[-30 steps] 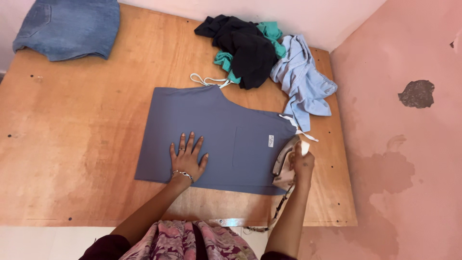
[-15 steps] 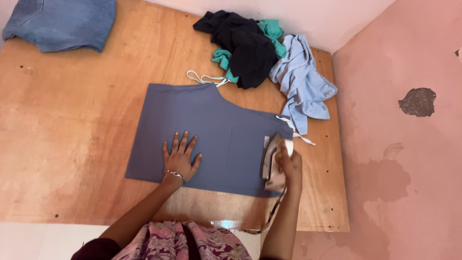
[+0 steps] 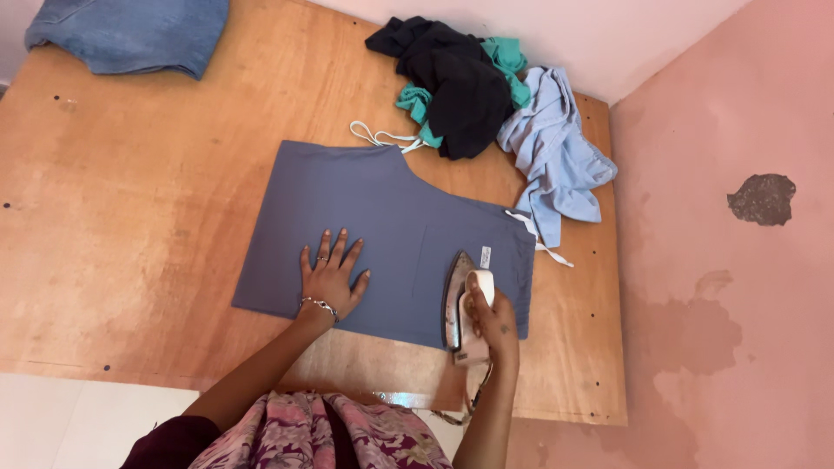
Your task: The person irons a gray t-shirt laid flat on a wooden table, then folds it and sets it aside. Next, they unfold a black polo shirt, lay it flat, and iron it. The person uses a handheld electric iron throughout.
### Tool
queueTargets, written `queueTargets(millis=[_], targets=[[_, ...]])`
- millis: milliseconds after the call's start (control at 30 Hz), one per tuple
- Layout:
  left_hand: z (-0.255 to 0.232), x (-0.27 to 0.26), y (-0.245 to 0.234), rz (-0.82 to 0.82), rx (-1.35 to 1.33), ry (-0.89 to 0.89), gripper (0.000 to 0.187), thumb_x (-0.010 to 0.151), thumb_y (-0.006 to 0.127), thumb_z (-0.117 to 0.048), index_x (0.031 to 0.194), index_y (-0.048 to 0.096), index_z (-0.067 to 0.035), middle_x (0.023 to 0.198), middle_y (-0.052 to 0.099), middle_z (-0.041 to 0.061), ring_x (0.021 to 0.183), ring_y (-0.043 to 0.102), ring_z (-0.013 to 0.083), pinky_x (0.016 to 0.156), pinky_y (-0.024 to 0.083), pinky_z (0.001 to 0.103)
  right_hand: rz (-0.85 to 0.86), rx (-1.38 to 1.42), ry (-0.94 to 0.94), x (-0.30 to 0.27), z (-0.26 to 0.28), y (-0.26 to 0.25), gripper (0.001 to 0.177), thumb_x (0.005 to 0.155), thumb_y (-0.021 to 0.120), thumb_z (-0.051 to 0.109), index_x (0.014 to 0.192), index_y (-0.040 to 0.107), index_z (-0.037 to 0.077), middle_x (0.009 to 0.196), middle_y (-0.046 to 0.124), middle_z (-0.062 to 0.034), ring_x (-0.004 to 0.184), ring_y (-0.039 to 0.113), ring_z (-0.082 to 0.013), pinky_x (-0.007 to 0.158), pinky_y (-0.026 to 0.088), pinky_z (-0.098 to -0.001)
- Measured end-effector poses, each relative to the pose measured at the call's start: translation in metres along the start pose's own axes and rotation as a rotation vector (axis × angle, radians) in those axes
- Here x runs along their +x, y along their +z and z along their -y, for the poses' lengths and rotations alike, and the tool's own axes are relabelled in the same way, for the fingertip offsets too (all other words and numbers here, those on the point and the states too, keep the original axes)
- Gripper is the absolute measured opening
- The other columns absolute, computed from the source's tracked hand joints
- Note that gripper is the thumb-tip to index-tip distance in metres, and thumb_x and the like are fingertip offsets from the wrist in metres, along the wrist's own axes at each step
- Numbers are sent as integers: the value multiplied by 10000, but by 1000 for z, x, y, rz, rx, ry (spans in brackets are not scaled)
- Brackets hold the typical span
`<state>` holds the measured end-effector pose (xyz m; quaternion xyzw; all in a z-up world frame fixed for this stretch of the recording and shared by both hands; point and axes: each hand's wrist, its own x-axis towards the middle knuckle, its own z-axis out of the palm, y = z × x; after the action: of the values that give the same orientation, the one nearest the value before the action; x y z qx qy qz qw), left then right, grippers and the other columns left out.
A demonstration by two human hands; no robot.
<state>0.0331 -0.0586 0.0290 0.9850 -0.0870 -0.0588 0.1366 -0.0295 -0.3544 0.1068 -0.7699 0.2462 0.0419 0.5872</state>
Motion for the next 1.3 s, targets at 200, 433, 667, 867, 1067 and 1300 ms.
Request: queueTargets(millis=[200, 433, 667, 867, 1067, 1300], targets=[[0, 0, -2, -6, -23, 8, 652, 959, 410, -523, 1561, 344, -284, 1678, 198, 66, 1552, 96, 307, 1188, 49, 641, 0, 14, -48, 44, 3, -4, 433, 1001, 616, 418, 782, 611, 44, 563, 505, 3, 420, 439, -76, 381, 320, -278], [4, -2, 3, -78, -33, 46, 651, 960, 435, -511, 1556, 370, -254, 1667, 233, 84, 1550, 123, 331, 1181, 71, 651, 0, -33, -113, 98, 28, 4, 488, 996, 606, 473, 784, 602, 33, 555, 500, -7, 403, 447, -100, 378, 340, -294], [8, -4, 5, -93, -55, 75, 649, 955, 456, -503, 1541, 397, -231, 1659, 247, 98, 1544, 138, 338, 1185, 74, 646, -22, -216, -77, 73, 16, -9, 509, 981, 629, 475, 851, 632, -18, 571, 548, -33, 411, 483, -117, 388, 365, -305], [5, -3, 2, -54, -73, 59, 647, 950, 452, -486, 1536, 391, -218, 1657, 232, 102, 1544, 118, 338, 1183, 62, 646, 29, -476, -176, 91, 26, -38, 491, 931, 636, 481, 986, 693, -4, 541, 599, -75, 402, 536, -131, 397, 413, -306], [-1, -2, -7, -10, -73, 47, 667, 939, 456, -485, 1537, 379, -200, 1660, 216, 95, 1543, 94, 344, 1179, 61, 661, 254, -534, -221, 120, 48, -42, 436, 882, 693, 422, 1003, 692, 3, 583, 604, -68, 417, 514, -137, 397, 405, -324], [-1, -1, -14, 13, -70, 42, 688, 929, 465, -495, 1538, 372, -190, 1662, 217, 85, 1548, 82, 341, 1177, 66, 665, 458, -636, -250, 142, 90, -3, 390, 886, 714, 413, 991, 731, 38, 585, 604, -27, 440, 514, -116, 426, 401, -293]])
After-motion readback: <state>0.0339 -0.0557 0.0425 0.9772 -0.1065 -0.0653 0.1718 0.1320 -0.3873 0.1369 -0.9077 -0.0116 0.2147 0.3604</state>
